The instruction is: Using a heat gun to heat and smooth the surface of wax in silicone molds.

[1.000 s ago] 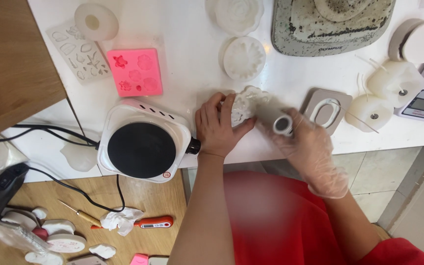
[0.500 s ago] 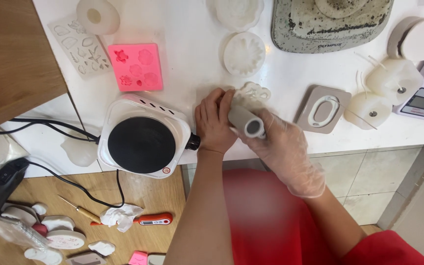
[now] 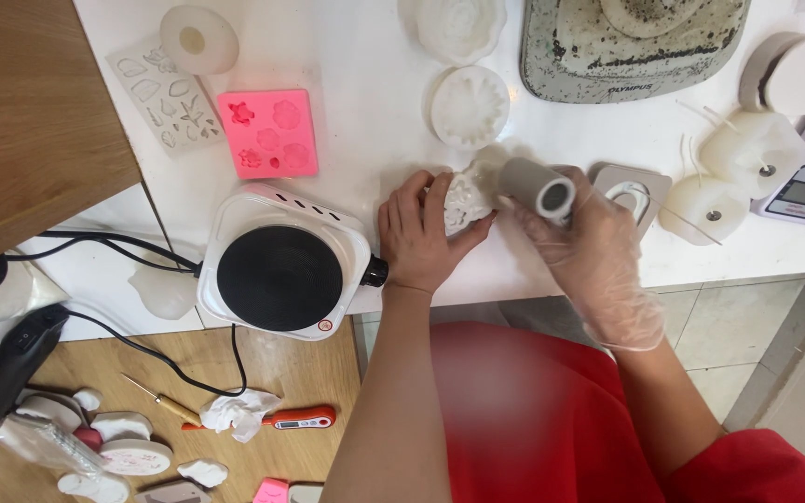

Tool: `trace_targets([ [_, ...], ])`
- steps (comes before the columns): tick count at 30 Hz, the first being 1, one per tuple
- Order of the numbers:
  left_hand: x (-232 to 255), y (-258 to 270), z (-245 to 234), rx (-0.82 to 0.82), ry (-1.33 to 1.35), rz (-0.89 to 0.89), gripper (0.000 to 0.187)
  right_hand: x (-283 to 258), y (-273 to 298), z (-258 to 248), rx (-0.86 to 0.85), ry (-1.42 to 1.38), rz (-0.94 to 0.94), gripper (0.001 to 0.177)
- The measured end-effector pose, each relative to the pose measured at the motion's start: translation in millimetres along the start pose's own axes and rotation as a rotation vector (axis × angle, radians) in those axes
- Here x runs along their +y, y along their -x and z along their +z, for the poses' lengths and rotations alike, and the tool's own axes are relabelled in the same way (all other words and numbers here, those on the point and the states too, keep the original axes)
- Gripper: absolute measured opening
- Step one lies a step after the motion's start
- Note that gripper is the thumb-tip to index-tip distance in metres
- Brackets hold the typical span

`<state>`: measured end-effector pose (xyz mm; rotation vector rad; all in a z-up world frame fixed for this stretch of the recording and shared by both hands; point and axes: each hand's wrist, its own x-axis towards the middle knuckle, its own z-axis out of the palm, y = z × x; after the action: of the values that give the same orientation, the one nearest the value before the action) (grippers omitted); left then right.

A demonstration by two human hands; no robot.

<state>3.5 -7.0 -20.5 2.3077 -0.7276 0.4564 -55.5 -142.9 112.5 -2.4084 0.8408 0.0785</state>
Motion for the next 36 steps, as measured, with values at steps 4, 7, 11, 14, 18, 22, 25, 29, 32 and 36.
trace_targets([
  [4, -0.6, 1.8, -3.4, -0.047, 0.039, -0.019, 0.049, -11.1, 3.5, 17.1, -0.026, 0.005, -0.128, 0.047],
  [7, -3.7, 13.2, 6.0, -0.074, 0.076, -0.035, 0.031, -25.6, 13.8, 14.2, -0.121, -0.014, -0.144, 0.047],
  [11, -6.1, 14.3, 4.8, -0.107, 0.134, -0.029, 0.037, -14.9, 26.4, 14.5, -0.18, -0.008, -0.08, 0.037],
  [14, -3.4, 11.2, 3.6, -0.08, 0.068, -0.022, 0.033, 10.3, 28.0, 21.4, -0.151, 0.076, -0.068, 0.043],
  [18, -1.5, 4.3, 2.9, -0.009, 0.017, -0.007, 0.06, 11.7, 15.6, 4.2, -0.05, 0.089, -0.092, 0.043],
  [22, 0.0, -2.6, -2.1, 0.032, -0.006, 0.008, 0.064, 0.7, 2.3, -8.7, 0.005, 0.037, -0.036, 0.035],
  [25, -2.3, -1.7, -0.2, 0.019, -0.009, 0.017, 0.069, 6.9, 1.1, 9.8, 0.039, -0.032, -0.06, 0.039],
  [29, -1.7, -0.1, -8.3, -0.06, 0.005, 0.003, 0.045, -0.6, 17.2, 24.9, 0.002, 0.054, -0.147, 0.045],
  [32, -0.9, -0.2, -9.9, -0.127, 0.112, -0.007, 0.038, 4.9, 28.1, 36.5, -0.037, 0.112, -0.24, 0.045],
  [36, 1.8, 0.2, -9.1, -0.143, 0.111, -0.02, 0.036, 23.6, 30.4, 43.1, -0.084, 0.141, -0.265, 0.042],
])
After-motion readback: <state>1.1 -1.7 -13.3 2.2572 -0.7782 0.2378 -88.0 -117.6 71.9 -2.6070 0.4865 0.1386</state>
